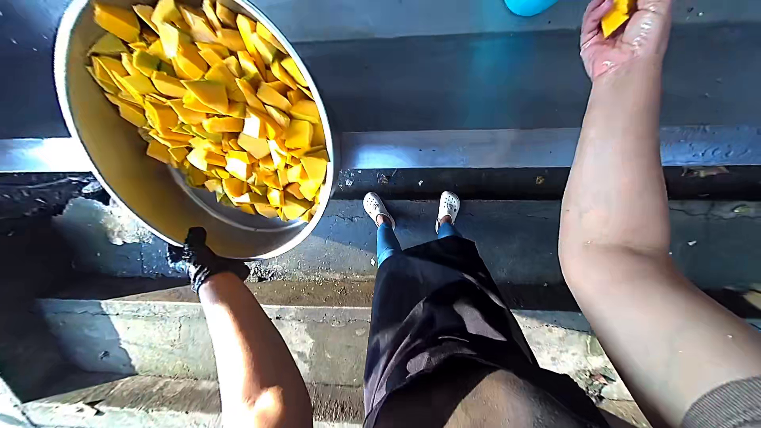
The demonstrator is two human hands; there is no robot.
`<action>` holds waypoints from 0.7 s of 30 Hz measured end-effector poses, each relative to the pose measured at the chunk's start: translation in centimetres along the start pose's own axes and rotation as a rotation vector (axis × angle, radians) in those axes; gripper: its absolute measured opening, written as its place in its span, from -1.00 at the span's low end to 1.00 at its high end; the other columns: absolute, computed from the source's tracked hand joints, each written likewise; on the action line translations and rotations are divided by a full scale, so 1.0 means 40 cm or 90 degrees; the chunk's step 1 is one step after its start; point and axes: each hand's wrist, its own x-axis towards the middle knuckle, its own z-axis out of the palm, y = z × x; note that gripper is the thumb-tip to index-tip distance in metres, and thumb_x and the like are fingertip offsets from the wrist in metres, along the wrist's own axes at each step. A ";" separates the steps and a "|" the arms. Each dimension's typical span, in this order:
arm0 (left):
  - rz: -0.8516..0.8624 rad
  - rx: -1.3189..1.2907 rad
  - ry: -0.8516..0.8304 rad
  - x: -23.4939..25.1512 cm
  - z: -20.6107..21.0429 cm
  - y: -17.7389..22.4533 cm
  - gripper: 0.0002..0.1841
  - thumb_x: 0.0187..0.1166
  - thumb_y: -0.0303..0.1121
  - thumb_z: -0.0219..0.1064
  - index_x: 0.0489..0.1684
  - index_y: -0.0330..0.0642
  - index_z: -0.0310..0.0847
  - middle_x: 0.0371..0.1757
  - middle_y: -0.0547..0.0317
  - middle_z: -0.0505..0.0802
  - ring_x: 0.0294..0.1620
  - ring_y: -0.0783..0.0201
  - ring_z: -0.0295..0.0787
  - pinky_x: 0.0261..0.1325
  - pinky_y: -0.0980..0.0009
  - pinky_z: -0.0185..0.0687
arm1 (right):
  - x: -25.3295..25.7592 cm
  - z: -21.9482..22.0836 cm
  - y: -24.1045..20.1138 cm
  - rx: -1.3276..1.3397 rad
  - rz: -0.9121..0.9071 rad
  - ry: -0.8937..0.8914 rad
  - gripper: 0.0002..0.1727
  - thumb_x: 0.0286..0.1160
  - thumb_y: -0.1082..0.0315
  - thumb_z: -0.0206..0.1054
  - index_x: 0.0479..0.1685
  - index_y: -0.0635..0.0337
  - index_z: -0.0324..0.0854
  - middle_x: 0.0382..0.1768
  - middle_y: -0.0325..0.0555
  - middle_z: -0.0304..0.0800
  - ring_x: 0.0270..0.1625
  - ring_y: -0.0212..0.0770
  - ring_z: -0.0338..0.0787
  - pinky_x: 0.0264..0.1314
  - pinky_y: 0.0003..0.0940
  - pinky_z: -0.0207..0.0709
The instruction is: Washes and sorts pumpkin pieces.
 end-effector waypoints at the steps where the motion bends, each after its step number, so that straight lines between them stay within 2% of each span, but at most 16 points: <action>1: -0.010 -0.003 0.000 0.001 -0.001 0.028 -0.30 0.55 -0.33 0.38 0.73 -0.23 0.23 0.61 -0.12 0.54 0.56 0.09 0.52 0.54 0.10 0.50 | -0.029 0.044 0.023 -0.030 -0.006 -0.005 -0.94 0.73 0.50 0.10 -0.02 0.14 0.34 -0.32 -0.12 0.55 -0.43 -0.41 0.68 -0.30 -0.65 0.68; 3: -0.024 -0.015 -0.009 0.025 -0.012 0.043 -0.37 0.63 -0.35 0.32 0.71 -0.28 0.25 0.60 -0.16 0.55 0.55 0.10 0.53 0.55 0.17 0.48 | -0.087 0.137 0.088 -0.085 -0.004 -0.034 -0.87 0.65 0.56 0.09 -0.03 0.13 0.35 -0.29 -0.13 0.62 -0.35 -0.38 0.76 -0.22 -0.60 0.73; 5: -0.016 -0.035 0.000 0.060 -0.024 0.052 -0.40 0.65 -0.38 0.32 0.67 -0.37 0.30 0.59 -0.25 0.55 0.56 0.05 0.52 0.58 0.18 0.43 | -0.124 0.239 0.184 -0.161 0.025 -0.105 -0.83 0.66 0.55 0.06 0.05 0.11 0.39 -0.24 -0.21 0.65 -0.26 -0.41 0.78 -0.14 -0.58 0.74; 7: -0.021 -0.084 0.005 0.080 -0.024 0.055 -0.45 0.63 -0.41 0.32 0.60 -0.38 0.37 0.50 -0.24 0.62 0.45 0.09 0.61 0.49 0.20 0.53 | -0.130 0.346 0.302 -0.312 0.035 -0.188 -0.80 0.67 0.52 0.07 0.12 0.11 0.45 -0.32 -0.31 0.63 -0.41 -0.48 0.68 -0.33 -0.61 0.63; 8: -0.025 -0.108 0.001 0.082 -0.023 0.058 -0.46 0.62 -0.42 0.32 0.59 -0.39 0.39 0.47 -0.23 0.64 0.41 0.12 0.63 0.46 0.22 0.56 | -0.131 0.405 0.361 -0.385 0.023 -0.213 -0.78 0.65 0.52 0.15 0.17 0.16 0.51 -0.32 -0.28 0.65 -0.48 -0.46 0.65 -0.43 -0.58 0.59; 10: -0.030 -0.140 -0.004 0.072 -0.023 0.078 -0.51 0.64 -0.46 0.29 0.54 -0.42 0.41 0.39 -0.20 0.67 0.28 0.24 0.67 0.37 0.32 0.59 | -0.126 0.523 0.475 -0.536 -0.033 -0.267 -0.73 0.55 0.48 0.37 0.18 0.22 0.62 -0.19 -0.16 0.72 -0.51 -0.40 0.63 -0.48 -0.50 0.57; 12: -0.034 -0.147 -0.002 0.066 -0.025 0.092 -0.54 0.65 -0.48 0.26 0.50 -0.43 0.41 0.31 -0.14 0.69 0.19 0.36 0.69 0.29 0.42 0.62 | -0.108 0.635 0.578 -0.738 -0.139 -0.322 -0.62 0.42 0.41 0.54 0.22 0.28 0.68 -0.05 0.09 0.78 -0.35 -0.21 0.72 -0.29 -0.27 0.65; 13: -0.043 -0.145 0.003 0.064 -0.024 0.096 -0.55 0.64 -0.48 0.26 0.49 -0.44 0.41 0.29 -0.12 0.69 0.16 0.40 0.68 0.26 0.45 0.62 | -0.102 0.688 0.621 -0.836 -0.195 -0.343 -0.58 0.39 0.37 0.57 0.23 0.30 0.70 0.04 0.22 0.80 -0.14 -0.01 0.80 -0.05 -0.06 0.68; 14: -0.052 -0.142 0.009 0.067 -0.023 0.093 -0.55 0.64 -0.48 0.27 0.49 -0.44 0.42 0.28 -0.10 0.70 0.15 0.42 0.68 0.25 0.47 0.62 | -0.096 0.735 0.664 -0.904 -0.242 -0.358 -0.55 0.37 0.36 0.58 0.25 0.33 0.71 0.14 0.33 0.79 0.11 0.17 0.81 0.23 0.13 0.61; 15: -0.056 -0.144 0.015 0.072 -0.020 0.085 -0.55 0.63 -0.48 0.27 0.48 -0.45 0.41 0.24 -0.07 0.71 0.12 0.46 0.68 0.22 0.50 0.62 | -0.086 0.775 0.708 -0.947 -0.277 -0.373 -0.53 0.37 0.36 0.58 0.28 0.34 0.71 0.22 0.38 0.76 0.32 0.27 0.74 0.43 0.23 0.49; 16: -0.060 -0.151 0.017 0.078 -0.019 0.072 -0.55 0.63 -0.48 0.28 0.47 -0.46 0.40 0.20 -0.03 0.71 0.07 0.50 0.69 0.17 0.53 0.64 | -0.074 0.808 0.752 -0.984 -0.305 -0.392 -0.52 0.41 0.36 0.55 0.33 0.34 0.69 0.29 0.39 0.73 0.44 0.30 0.67 0.54 0.23 0.42; 18: -0.068 -0.177 0.016 0.088 -0.015 0.039 -0.53 0.60 -0.46 0.30 0.47 -0.42 0.37 0.13 0.10 0.73 0.01 0.57 0.74 0.08 0.55 0.73 | -0.044 0.852 0.823 -1.047 -0.349 -0.420 -0.52 0.53 0.34 0.45 0.42 0.34 0.64 0.36 0.40 0.68 0.50 0.32 0.61 0.59 0.18 0.40; 21: -0.080 -0.201 0.027 0.092 -0.013 0.025 -0.54 0.58 -0.50 0.29 0.45 -0.42 0.36 0.05 0.20 0.75 -0.04 0.62 0.76 0.04 0.58 0.75 | -0.021 0.884 0.882 -1.123 -0.372 -0.408 -0.51 0.64 0.29 0.38 0.46 0.40 0.57 0.40 0.46 0.59 0.46 0.34 0.64 0.52 0.18 0.48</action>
